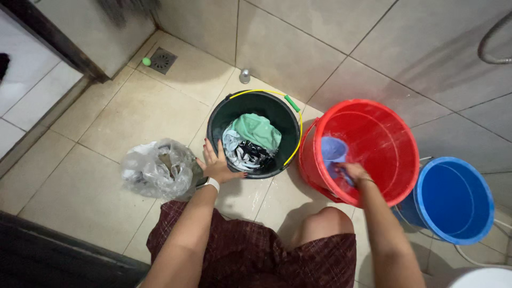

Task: The person unpacks clothes from plastic bags and places them into buckets. They add water and detergent, then wash the clothes by hand in the buckets.

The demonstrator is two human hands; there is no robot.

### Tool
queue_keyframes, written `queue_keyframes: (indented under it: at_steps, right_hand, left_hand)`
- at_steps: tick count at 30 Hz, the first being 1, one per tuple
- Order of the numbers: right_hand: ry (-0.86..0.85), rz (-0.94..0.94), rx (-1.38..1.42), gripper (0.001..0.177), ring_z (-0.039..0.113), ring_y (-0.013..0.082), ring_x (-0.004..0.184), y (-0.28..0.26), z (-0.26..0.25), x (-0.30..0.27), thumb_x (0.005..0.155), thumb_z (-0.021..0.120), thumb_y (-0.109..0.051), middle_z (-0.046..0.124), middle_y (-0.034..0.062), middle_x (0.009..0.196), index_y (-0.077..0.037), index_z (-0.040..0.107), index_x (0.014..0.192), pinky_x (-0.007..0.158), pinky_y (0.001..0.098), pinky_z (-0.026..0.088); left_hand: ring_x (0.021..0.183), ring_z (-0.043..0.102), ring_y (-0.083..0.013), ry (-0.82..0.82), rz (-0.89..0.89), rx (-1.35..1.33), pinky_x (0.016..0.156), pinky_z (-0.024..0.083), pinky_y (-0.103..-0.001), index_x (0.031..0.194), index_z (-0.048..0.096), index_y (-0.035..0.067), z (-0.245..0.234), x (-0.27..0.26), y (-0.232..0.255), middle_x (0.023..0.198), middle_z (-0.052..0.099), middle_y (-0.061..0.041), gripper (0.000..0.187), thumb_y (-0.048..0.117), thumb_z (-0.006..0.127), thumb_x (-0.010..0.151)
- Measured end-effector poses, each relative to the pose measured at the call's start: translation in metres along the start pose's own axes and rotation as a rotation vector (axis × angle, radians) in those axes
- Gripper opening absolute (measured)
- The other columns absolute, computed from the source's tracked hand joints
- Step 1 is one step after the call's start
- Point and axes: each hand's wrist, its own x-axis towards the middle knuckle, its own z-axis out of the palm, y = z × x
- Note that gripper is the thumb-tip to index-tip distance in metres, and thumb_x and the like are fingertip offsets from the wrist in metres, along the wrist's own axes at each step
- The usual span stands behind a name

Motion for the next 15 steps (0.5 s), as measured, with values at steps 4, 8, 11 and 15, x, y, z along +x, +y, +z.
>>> queue_keyframes:
  at_steps: [4, 8, 11, 15]
  right_hand:
    - [0.020, -0.127, 0.132, 0.025, 0.054, 0.0164, 0.051, -0.002, -0.045, -0.071, 0.093, 0.065, -0.020, 0.062, 0.0084, 0.066, 0.004, 0.073, 0.093, 0.046, 0.0314, 0.043]
    - [0.132, -0.271, -0.110, 0.021, 0.053, 0.0140, 0.054, -0.038, -0.055, -0.148, 0.093, 0.065, -0.017, 0.061, 0.0050, 0.067, 0.000, 0.075, 0.100, 0.048, 0.0306, 0.041]
    - [0.253, -0.421, -0.461, 0.027, 0.060, 0.0209, 0.058, -0.076, -0.041, -0.185, 0.095, 0.066, -0.023, 0.066, 0.0127, 0.068, 0.001, 0.076, 0.103, 0.055, 0.0364, 0.047]
    - [0.446, -0.821, -0.899, 0.036, 0.069, 0.0409, 0.075, -0.118, -0.004, -0.208, 0.087, 0.074, -0.027, 0.069, 0.0267, 0.083, 0.000, 0.075, 0.111, 0.068, 0.0475, 0.054]
  left_hand:
    - [0.158, -0.013, -0.0412, -0.013, -0.009, -0.012, 0.117, 0.002, -0.072, 0.164, -0.011, 0.018, 0.000, 0.001, 0.002, 0.164, -0.029, -0.026, 0.170, 0.075, 0.091, 0.040]
    - [0.158, -0.011, -0.0422, 0.056, 0.045, -0.040, 0.117, 0.001, -0.074, 0.164, -0.009, 0.018, 0.004, 0.001, -0.004, 0.164, -0.028, -0.027, 0.168, 0.076, 0.091, 0.042]
    - [0.158, -0.011, -0.0418, 0.073, 0.041, -0.049, 0.117, 0.002, -0.073, 0.164, -0.009, 0.018, 0.008, 0.005, -0.002, 0.165, -0.030, -0.025, 0.169, 0.075, 0.091, 0.041]
    - [0.157, -0.012, -0.0429, 0.029, 0.034, -0.052, 0.117, 0.001, -0.073, 0.163, -0.013, 0.018, 0.011, 0.005, -0.005, 0.163, -0.032, -0.026, 0.171, 0.075, 0.092, 0.041]
